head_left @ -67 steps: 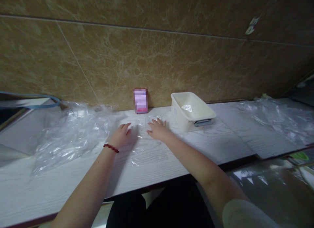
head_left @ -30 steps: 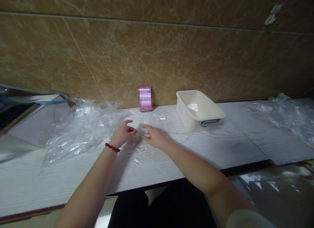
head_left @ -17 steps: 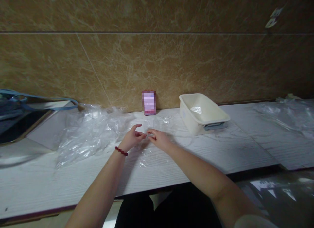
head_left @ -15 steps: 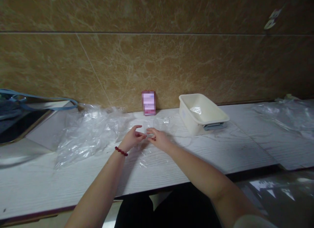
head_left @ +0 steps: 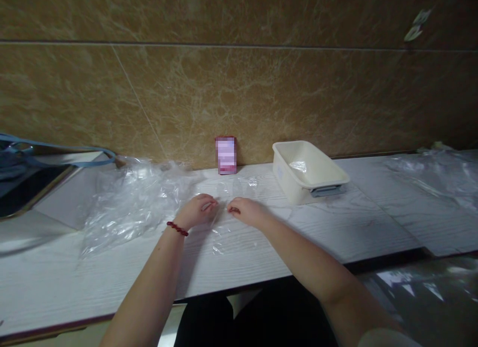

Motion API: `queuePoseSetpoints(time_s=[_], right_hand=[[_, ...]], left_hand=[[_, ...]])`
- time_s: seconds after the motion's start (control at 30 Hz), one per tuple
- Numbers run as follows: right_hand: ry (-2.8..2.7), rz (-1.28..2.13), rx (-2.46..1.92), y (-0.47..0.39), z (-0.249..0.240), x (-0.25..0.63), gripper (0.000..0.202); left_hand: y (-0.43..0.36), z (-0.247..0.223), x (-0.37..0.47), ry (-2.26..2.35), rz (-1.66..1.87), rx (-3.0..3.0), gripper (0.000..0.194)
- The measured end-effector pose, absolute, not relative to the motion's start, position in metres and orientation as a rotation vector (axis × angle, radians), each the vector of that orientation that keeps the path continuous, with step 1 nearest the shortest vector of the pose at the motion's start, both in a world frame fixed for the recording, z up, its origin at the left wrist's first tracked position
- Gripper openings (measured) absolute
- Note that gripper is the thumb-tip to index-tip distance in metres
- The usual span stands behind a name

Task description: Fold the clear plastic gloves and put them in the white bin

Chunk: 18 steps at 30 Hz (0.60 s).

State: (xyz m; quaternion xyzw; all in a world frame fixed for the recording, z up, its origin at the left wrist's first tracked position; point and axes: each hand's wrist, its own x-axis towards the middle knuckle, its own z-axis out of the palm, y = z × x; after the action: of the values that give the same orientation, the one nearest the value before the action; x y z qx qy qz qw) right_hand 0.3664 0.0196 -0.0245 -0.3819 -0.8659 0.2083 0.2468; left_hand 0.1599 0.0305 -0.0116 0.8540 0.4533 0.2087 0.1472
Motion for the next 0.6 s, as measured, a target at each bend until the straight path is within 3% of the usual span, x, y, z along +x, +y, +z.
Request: queuePoseSetpoints(time_s=[0.37, 0.6], right_hand=[[-2.580, 0.507, -0.957, 0.030, -0.025, 0.382, 0.018], [-2.658, 0.489, -0.903, 0.034, -0.027, 0.386, 0.019]], left_hand=[[0.028, -0.020, 0.158, 1.298, 0.134, 2.622, 0.036], [0.026, -0.026, 0.163, 1.477, -0.070, 2.503, 0.053]])
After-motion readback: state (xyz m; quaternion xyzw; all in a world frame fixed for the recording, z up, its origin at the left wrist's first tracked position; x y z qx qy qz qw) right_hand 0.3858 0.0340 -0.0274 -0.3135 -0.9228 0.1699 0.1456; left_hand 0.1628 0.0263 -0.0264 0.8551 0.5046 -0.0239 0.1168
